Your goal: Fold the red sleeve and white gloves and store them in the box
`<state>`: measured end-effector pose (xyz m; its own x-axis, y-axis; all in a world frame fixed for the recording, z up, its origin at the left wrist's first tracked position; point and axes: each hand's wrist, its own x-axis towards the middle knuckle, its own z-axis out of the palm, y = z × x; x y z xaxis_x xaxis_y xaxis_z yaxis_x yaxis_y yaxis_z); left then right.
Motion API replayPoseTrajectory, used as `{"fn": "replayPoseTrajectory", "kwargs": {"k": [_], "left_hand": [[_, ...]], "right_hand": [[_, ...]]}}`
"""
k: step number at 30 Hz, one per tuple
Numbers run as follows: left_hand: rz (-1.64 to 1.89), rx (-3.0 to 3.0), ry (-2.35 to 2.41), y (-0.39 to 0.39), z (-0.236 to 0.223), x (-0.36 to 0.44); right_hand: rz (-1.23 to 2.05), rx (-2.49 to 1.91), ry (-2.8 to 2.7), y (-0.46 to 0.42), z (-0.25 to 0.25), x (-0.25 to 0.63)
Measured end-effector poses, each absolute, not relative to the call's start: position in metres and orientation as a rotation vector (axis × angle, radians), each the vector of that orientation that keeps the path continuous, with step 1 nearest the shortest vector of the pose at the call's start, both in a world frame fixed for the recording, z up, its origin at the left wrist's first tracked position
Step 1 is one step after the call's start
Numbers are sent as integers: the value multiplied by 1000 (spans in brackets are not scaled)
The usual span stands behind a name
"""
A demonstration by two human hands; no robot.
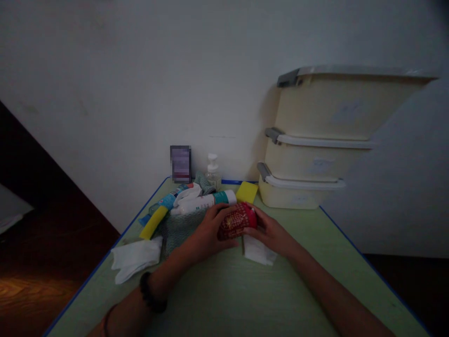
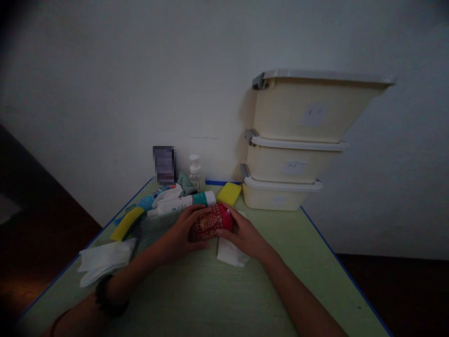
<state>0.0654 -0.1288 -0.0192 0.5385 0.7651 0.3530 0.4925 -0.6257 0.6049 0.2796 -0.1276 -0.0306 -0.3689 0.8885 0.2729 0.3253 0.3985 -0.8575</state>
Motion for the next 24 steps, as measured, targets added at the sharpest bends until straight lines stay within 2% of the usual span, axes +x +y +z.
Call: {"fn": "replayPoseTrajectory", "kwargs": {"k": [7, 12, 18, 24], "left_hand": [[850, 2477, 1154, -131, -30, 69], [926, 2583, 1211, -128, -13, 69], [1187, 2286, 945, -89, 53, 92], [1385, 2042, 827, -45, 133, 158]], "right_hand": [[748, -1048, -2057, -130, -27, 273], [557, -1124, -1987, -123, 5, 291], [302, -1119, -1819, -110, 77, 328], [75, -1124, -1564, -111, 140, 375]]}}
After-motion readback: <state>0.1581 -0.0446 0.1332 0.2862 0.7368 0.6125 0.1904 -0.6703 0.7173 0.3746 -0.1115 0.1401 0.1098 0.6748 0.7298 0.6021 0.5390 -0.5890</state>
